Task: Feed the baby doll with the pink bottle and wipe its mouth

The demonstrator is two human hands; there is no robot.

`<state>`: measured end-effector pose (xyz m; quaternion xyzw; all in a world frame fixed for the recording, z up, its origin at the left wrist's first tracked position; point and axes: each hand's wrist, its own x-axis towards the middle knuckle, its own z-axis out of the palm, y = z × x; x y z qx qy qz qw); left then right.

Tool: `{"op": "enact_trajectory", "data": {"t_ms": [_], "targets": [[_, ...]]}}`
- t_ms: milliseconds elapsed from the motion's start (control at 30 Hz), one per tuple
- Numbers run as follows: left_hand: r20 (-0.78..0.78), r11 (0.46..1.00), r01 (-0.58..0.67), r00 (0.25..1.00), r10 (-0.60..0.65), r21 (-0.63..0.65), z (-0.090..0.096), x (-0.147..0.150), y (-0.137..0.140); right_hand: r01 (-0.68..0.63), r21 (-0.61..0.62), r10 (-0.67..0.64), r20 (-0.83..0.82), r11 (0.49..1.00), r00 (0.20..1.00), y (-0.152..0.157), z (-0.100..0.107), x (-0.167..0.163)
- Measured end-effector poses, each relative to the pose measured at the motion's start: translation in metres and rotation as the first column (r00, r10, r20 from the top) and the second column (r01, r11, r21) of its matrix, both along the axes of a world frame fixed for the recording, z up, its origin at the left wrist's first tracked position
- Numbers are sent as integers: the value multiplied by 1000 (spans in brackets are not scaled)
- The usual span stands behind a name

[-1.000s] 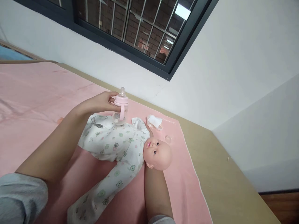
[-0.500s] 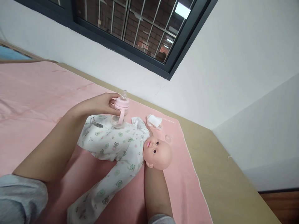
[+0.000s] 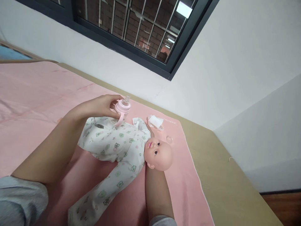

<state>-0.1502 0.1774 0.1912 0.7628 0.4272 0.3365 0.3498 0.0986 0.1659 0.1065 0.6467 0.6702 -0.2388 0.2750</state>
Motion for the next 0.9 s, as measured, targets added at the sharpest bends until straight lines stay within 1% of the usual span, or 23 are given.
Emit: {"op": "enact_trajectory", "data": {"t_ms": [33, 67, 100, 133, 200, 267, 300, 367, 400, 433, 500, 533, 567, 600, 633, 700, 733, 767, 800, 833, 900], "targets": [[-10, 1000, 7, 1000, -7, 15, 0, 0, 0, 79, -119, -63, 127, 990, 990, 0, -1, -3], [-16, 1000, 18, 1000, -18, 16, 0, 0, 0, 162, -219, -103, 259, 962, 960, 0, -2, -5], [-24, 1000, 29, 999, -29, 8, 0, 0, 0, 223, -286, -111, 362, 932, 926, -1, -3, -7], [-34, 1000, 24, 999, -24, 1, 0, 1, 0, 246, -334, -92, 415, 910, 905, -1, -3, -8], [-69, 1000, -27, 997, 28, 16, 0, 1, 0, 222, -382, -41, 429, 897, 903, -1, -1, -10], [-101, 996, -75, 992, 79, 43, 0, 1, 0, 209, -352, -60, 390, 913, 919, -1, 3, -10], [-106, 995, -87, 990, 92, 48, 0, 1, 0, 228, -322, -97, 376, 919, 921, -2, 6, -11], [-110, 995, -90, 989, 95, 49, 1, 2, -1, 309, -282, -182, 397, 908, 899, -5, 9, -13], [-111, 994, -91, 989, 97, 54, 1, 3, -1, 350, -271, -198, 462, 896, 864, -7, 9, -14], [-113, 993, -94, 988, 101, 65, 1, 3, -2, 386, -253, -191, 559, 887, 806, -10, 8, -16], [-119, 987, -110, 985, 123, 115, 1, 5, -3, 432, -202, -142, 755, 879, 640, -14, 5, -19], [-119, 982, -120, 983, 138, 146, 1, 6, -3, 442, -185, -115, 814, 878, 569, -14, 4, -20], [-120, 976, -129, 981, 151, 176, 1, 8, -4, 454, -190, -93, 843, 870, 530, -15, 4, -21], [-123, 970, -133, 979, 160, 202, 0, 9, -4, 470, -227, -71, 842, 853, 535, -14, 5, -20], [-127, 966, -134, 978, 165, 220, -1, 11, -4, 476, -290, -48, 813, 830, 580, -13, 8, -19], [-133, 960, -135, 976, 171, 246, -3, 15, -5, 427, -432, -24, 680, 794, 733, -10, 16, -17], [-133, 957, -135, 976, 174, 258, -4, 18, -5, 384, -481, -31, 592, 788, 805, -9, 21, -16], [-132, 953, -132, 976, 172, 271, -4, 21, -6, 350, -494, -41, 533, 796, 845, -8, 25, -16], [-132, 950, -122, 978, 165, 286, -5, 24, -8, 339, -470, -57, 517, 815, 854, -8, 27, -16], [-133, 948, -106, 979, 152, 301, -6, 27, -9, 354, -422, -82, 540, 834, 837, -9, 28, -16], [-147, 945, -62, 982, 114, 322, -6, 34, -14, 415, -318, -134, 633, 853, 762, -11, 24, -18]]}}
